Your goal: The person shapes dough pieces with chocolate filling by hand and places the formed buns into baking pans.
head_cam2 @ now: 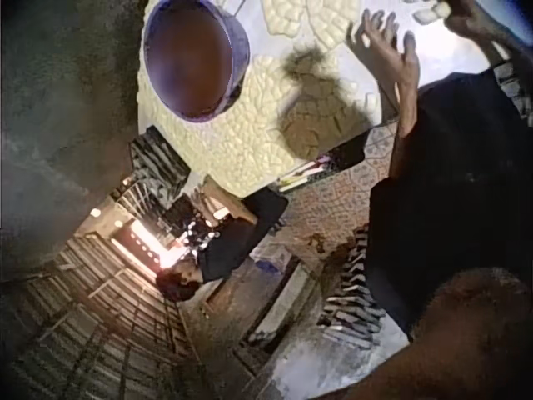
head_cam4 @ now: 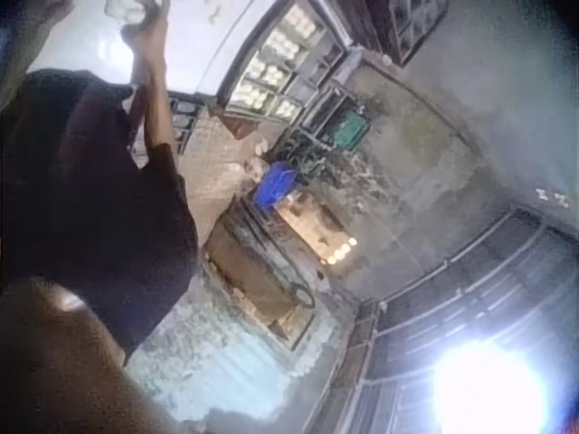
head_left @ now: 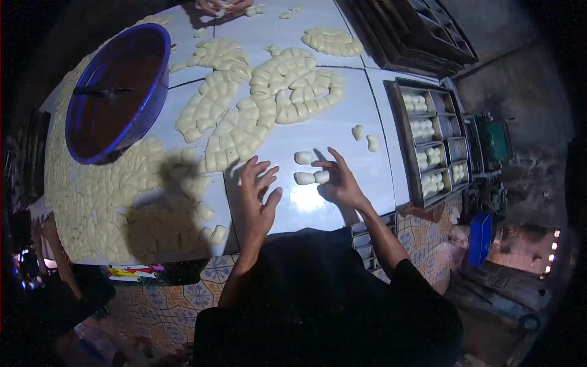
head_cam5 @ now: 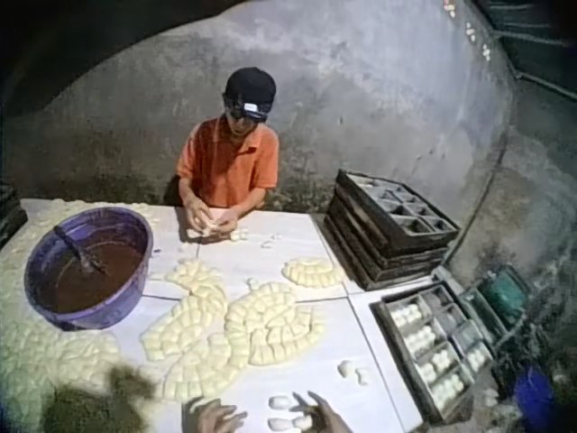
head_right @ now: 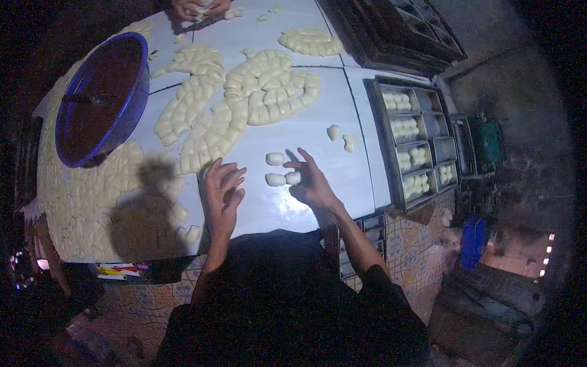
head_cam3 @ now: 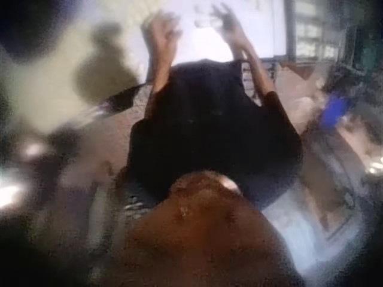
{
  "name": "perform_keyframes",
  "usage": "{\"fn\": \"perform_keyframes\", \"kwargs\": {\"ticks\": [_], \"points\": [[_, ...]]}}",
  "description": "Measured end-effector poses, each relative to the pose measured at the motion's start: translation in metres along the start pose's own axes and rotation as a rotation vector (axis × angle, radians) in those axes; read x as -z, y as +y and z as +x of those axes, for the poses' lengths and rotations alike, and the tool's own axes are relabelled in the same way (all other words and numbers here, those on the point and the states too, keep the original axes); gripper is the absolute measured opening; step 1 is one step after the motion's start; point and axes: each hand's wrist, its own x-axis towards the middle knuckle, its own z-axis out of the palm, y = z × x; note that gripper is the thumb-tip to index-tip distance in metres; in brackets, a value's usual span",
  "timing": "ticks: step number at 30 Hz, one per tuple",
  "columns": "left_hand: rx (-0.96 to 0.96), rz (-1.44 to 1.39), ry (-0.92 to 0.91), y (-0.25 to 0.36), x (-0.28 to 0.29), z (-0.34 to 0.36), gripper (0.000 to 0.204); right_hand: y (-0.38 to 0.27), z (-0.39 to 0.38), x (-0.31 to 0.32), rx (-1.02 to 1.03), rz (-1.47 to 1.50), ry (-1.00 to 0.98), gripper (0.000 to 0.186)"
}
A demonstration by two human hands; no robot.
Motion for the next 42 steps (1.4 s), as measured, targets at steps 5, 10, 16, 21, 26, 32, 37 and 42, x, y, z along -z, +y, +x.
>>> {"fn": "perform_keyframes", "kwargs": {"ticks": [5, 10, 16, 21, 26, 32, 37, 42], "points": [[-0.007, 0.026, 0.163, -0.006, 0.026, 0.002, 0.048, 0.033, 0.034, 0.077, 0.287, -0.533, 0.502, 0.046], [0.016, 0.128, 0.008, -0.007, 0.017, 0.006, 0.031, 0.052, 0.067, 0.103, 0.302, -0.994, 0.547, 0.025], [0.089, 0.022, -0.036, -0.008, 0.008, 0.003, 0.026, -0.032, 0.045, -0.021, 0.095, 0.151, 0.237, 0.029], [-0.009, -0.011, 0.126, -0.011, -0.007, 0.001, 0.033, -0.084, 0.027, -0.095, 0.106, 0.376, 0.273, 0.038], [0.039, 0.048, 0.311, -0.006, -0.009, 0.0, 0.013, -0.055, 0.046, -0.079, 0.31, -0.041, 0.138, 0.035], [0.505, -1.077, 0.141, -0.001, 0.005, 0.006, 0.03, -0.078, 0.055, -0.102, 0.532, -0.15, -0.144, 0.046], [0.24, -1.352, -0.456, 0.025, 0.038, 0.044, 0.118, -0.063, 0.058, -0.094, -0.053, 0.355, -0.474, 0.1], [-0.142, -0.22, 0.186, 0.109, 0.156, 0.196, 0.085, -0.072, 0.073, -0.095, 0.218, 0.415, -0.333, 0.119]]}}
